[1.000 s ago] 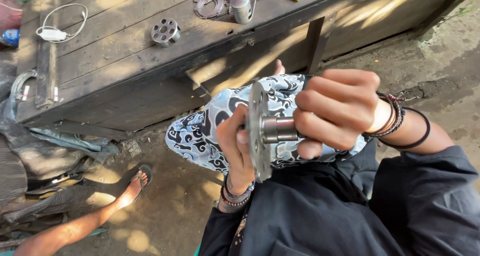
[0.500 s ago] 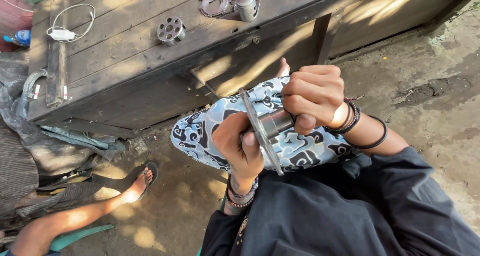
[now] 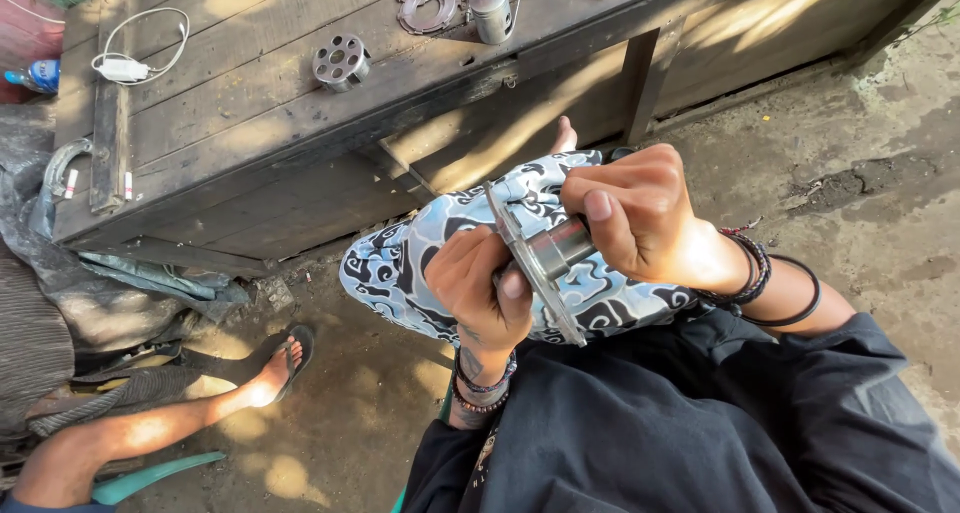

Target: Inspecting and cleaning a motorcycle clutch hub assembly using a small tool.

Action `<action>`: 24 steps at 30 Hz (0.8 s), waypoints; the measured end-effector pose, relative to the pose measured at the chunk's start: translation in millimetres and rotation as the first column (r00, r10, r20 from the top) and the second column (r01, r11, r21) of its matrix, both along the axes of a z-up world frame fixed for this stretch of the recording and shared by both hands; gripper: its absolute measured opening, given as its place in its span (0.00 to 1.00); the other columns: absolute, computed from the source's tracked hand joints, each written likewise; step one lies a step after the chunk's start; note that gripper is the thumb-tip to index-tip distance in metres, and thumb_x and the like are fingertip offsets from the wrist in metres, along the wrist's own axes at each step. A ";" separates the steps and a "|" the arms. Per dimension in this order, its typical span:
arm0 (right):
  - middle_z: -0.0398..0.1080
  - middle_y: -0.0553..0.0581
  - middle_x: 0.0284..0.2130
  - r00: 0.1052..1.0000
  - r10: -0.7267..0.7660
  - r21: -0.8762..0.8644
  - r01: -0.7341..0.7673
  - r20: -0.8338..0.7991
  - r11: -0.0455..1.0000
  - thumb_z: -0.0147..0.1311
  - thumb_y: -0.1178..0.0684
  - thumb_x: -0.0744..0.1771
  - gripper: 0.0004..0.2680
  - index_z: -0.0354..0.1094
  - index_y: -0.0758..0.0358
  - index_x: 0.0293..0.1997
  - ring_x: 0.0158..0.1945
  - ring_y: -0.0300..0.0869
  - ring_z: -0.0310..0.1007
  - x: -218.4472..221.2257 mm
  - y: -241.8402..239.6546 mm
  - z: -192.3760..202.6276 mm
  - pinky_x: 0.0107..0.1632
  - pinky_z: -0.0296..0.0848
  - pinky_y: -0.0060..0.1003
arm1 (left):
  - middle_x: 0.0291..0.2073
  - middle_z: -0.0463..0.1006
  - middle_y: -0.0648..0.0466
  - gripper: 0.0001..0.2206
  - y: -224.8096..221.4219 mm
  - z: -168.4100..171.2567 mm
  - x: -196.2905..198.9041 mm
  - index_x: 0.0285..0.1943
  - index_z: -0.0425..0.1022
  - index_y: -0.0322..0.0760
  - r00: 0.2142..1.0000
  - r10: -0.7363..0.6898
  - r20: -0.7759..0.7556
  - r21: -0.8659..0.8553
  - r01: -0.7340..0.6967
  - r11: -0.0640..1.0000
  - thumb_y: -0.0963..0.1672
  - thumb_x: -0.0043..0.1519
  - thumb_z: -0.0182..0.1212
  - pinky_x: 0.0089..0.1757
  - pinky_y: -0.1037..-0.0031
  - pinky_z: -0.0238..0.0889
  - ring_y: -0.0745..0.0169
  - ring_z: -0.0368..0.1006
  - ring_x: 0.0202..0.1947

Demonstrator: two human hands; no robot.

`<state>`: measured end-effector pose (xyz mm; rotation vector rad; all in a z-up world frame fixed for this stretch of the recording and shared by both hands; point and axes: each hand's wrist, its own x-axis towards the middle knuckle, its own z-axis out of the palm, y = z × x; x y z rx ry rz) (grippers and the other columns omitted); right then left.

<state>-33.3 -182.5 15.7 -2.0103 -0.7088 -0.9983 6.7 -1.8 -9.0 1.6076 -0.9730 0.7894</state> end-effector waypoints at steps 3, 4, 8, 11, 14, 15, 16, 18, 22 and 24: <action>0.54 0.49 0.16 0.999 0.019 0.076 -0.016 -0.037 0.997 0.26 0.50 0.74 0.20 0.65 0.58 0.26 0.11 0.47 0.52 -1.1 1.4 -6.9 0.18 0.63 0.33 | 0.11 0.51 0.64 0.27 0.0 1.9 1.1 0.17 0.60 0.48 0.999 0.026 0.039 0.026 -0.027 0.999 0.57 0.71 0.39 0.20 0.80 0.54 0.67 0.50 0.10; 0.52 0.50 0.16 0.999 -0.007 0.046 0.006 0.035 0.999 0.26 0.49 0.73 0.20 0.63 0.57 0.24 0.11 0.47 0.52 -1.5 0.4 -8.8 0.17 0.62 0.34 | 0.11 0.49 0.64 0.27 -2.8 7.0 -0.2 0.18 0.60 0.48 1.000 0.006 0.004 0.042 -0.007 0.999 0.55 0.72 0.35 0.20 0.81 0.53 0.67 0.47 0.10; 0.56 0.51 0.17 0.943 -0.125 -0.029 0.141 0.307 0.990 0.31 0.38 0.72 0.23 0.65 0.58 0.22 0.12 0.40 0.53 -4.2 -4.7 -42.2 0.19 0.63 0.33 | 0.12 0.47 0.61 0.27 -9.3 11.5 -4.0 0.20 0.58 0.45 0.996 -0.031 -0.088 0.051 0.036 0.998 0.53 0.73 0.30 0.19 0.78 0.54 0.60 0.49 0.08; 0.60 0.52 0.16 0.898 -0.192 -0.026 0.220 0.396 0.975 0.32 0.38 0.73 0.23 0.66 0.60 0.22 0.13 0.41 0.58 -0.1 -8.6 -57.3 0.20 0.64 0.33 | 0.11 0.49 0.61 0.26 -12.6 15.4 -6.0 0.19 0.57 0.46 0.992 -0.009 -0.123 0.037 0.013 0.999 0.53 0.73 0.34 0.19 0.76 0.55 0.57 0.51 0.09; 0.55 0.47 0.14 0.895 -0.205 0.045 0.204 0.397 0.978 0.24 0.41 0.73 0.24 0.62 0.55 0.19 0.10 0.39 0.53 11.2 -3.0 -57.1 0.17 0.59 0.31 | 0.13 0.46 0.63 0.24 -11.0 5.8 -1.4 0.18 0.58 0.47 0.999 0.048 -0.001 0.086 -0.048 0.995 0.52 0.71 0.36 0.21 0.79 0.54 0.63 0.49 0.09; 0.55 0.47 0.14 0.895 -0.209 0.045 0.208 0.394 0.977 0.24 0.41 0.73 0.24 0.62 0.55 0.19 0.10 0.39 0.53 11.9 -0.8 -51.1 0.17 0.59 0.31 | 0.13 0.46 0.63 0.24 -11.2 5.5 -0.4 0.18 0.58 0.47 0.999 0.044 -0.003 0.087 -0.044 0.995 0.52 0.71 0.36 0.21 0.79 0.54 0.63 0.49 0.09; 0.51 0.46 0.13 0.923 -0.199 0.112 0.171 0.329 0.979 0.23 0.44 0.73 0.23 0.57 0.53 0.18 0.10 0.40 0.50 14.1 2.2 -45.0 0.17 0.57 0.30 | 0.12 0.47 0.63 0.24 -10.3 5.3 0.9 0.18 0.58 0.47 0.999 0.042 0.020 0.095 -0.044 0.995 0.52 0.71 0.37 0.20 0.79 0.55 0.63 0.50 0.09; 0.47 0.45 0.12 0.948 -0.180 0.181 0.135 0.261 0.974 0.22 0.46 0.74 0.22 0.52 0.52 0.16 0.09 0.40 0.48 13.9 7.1 -37.8 0.16 0.55 0.28 | 0.12 0.47 0.62 0.25 -8.5 4.5 1.8 0.18 0.59 0.47 0.998 0.044 0.040 0.103 -0.048 0.994 0.52 0.71 0.38 0.20 0.79 0.55 0.63 0.51 0.09; 0.46 0.47 0.12 0.990 -0.104 0.198 0.084 0.092 0.977 0.24 0.50 0.74 0.21 0.52 0.53 0.17 0.09 0.43 0.49 2.0 9.4 -27.4 0.16 0.57 0.31 | 0.12 0.48 0.63 0.25 -7.2 4.1 1.3 0.18 0.60 0.47 0.995 0.069 0.067 0.097 -0.076 0.992 0.52 0.71 0.35 0.21 0.79 0.55 0.66 0.50 0.10; 0.46 0.48 0.12 0.996 -0.077 0.194 0.070 0.032 0.979 0.25 0.50 0.74 0.21 0.52 0.53 0.18 0.10 0.45 0.50 -4.6 8.7 -25.5 0.17 0.57 0.32 | 0.12 0.48 0.63 0.25 -7.3 2.6 1.1 0.18 0.59 0.48 0.994 0.074 0.076 0.095 -0.081 0.992 0.53 0.71 0.35 0.21 0.79 0.55 0.65 0.51 0.10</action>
